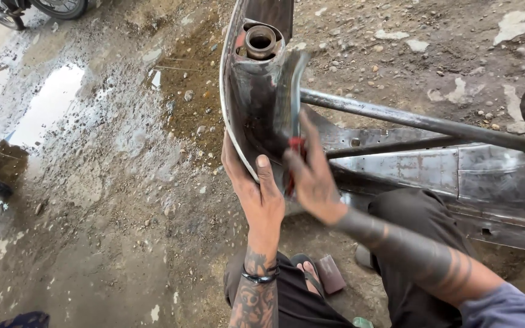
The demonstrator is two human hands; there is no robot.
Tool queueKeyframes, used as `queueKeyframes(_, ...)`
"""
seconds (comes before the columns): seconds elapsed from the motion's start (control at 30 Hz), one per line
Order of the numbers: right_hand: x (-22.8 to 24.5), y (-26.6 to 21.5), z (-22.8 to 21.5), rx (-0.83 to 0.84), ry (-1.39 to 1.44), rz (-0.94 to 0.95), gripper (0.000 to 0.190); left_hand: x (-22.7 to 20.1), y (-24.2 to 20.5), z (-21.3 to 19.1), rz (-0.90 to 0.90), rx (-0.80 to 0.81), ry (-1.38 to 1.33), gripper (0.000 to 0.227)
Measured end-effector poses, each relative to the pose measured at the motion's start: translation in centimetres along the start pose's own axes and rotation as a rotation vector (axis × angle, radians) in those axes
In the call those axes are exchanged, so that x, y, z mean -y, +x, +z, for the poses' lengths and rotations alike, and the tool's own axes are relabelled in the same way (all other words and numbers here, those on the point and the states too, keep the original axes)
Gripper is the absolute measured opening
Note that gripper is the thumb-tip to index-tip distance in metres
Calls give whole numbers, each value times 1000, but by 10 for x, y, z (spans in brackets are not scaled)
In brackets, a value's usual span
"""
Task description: Sanding and cleaning a motorcycle frame using sandpaper and a wire brush to prepare it for painting or repair.
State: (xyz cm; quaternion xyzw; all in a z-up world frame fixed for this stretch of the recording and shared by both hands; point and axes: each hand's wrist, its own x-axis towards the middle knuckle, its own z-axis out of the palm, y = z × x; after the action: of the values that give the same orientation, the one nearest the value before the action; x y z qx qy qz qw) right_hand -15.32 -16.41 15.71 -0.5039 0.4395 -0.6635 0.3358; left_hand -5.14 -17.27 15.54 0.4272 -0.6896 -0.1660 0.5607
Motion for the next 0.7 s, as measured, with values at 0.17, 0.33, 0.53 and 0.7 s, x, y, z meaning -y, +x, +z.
queueKeyframes(0.17,-53,57,-27,-27,-23,86,75,3,-2,2,-3,-5,-5,64)
queueKeyframes(0.33,-27,22,-19,-21,25,105,73,0,0,2,34,-27,-3,64)
queueKeyframes(0.53,-77,33,-24,-10,96,103,70,10,-5,3,42,-18,4,63)
queueKeyframes(0.7,-80,63,-22,-11,84,3,65,6,-1,4,65,-27,-3,66)
